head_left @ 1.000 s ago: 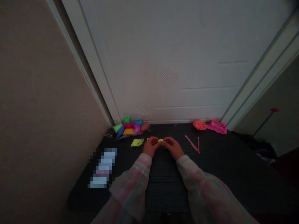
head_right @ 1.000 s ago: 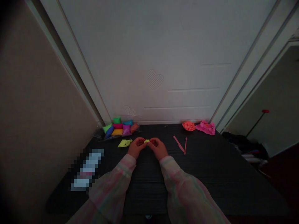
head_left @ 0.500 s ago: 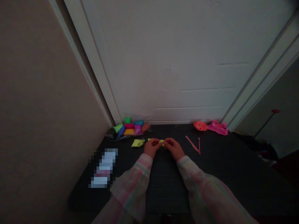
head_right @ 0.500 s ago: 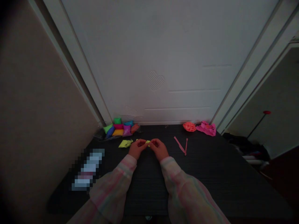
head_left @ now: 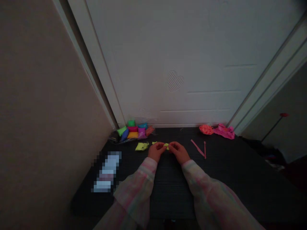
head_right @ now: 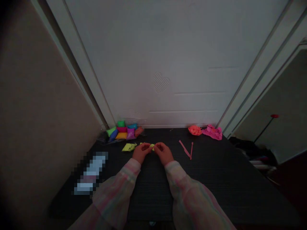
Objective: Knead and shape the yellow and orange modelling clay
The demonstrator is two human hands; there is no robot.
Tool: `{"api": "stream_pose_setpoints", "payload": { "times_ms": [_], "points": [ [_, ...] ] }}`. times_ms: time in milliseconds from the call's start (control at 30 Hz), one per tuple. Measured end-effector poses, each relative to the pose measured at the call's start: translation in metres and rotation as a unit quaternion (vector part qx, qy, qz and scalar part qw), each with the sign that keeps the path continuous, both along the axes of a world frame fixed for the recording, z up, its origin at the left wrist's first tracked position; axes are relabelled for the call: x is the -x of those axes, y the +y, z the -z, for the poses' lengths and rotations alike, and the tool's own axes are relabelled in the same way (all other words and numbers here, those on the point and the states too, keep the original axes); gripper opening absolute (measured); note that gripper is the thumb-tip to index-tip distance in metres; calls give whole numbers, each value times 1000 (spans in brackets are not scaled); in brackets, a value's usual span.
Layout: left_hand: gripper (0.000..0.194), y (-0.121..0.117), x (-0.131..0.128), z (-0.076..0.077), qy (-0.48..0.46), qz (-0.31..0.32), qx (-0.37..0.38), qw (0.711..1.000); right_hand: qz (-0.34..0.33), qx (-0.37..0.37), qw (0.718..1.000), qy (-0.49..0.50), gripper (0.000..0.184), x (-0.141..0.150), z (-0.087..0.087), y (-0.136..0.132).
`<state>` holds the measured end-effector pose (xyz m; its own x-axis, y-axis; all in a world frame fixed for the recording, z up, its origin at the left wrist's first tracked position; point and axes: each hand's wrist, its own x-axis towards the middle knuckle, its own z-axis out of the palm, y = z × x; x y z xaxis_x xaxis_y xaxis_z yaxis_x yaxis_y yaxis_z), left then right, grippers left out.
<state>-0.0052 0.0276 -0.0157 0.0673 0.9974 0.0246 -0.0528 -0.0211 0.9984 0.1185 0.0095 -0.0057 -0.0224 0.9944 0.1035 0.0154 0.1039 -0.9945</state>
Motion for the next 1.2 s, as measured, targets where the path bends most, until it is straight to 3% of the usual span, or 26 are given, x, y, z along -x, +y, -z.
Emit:
{"api": "stream_pose_setpoints", "payload": {
  "times_ms": [467, 767, 1200],
  "points": [
    [19, -7, -2, -13, -78, 18, 48, 996, 2, 12, 999, 45, 19, 1, 0, 0],
    [35, -10, -4, -16, -91, 56, 56, 993, -24, 37, 992, 118, 21, -3, 4, 4],
    [32, -11, -3, -11, 52, 54, -11, 997, -30, 45, 993, 102, 22, -2, 2, 3]
  ]
}}
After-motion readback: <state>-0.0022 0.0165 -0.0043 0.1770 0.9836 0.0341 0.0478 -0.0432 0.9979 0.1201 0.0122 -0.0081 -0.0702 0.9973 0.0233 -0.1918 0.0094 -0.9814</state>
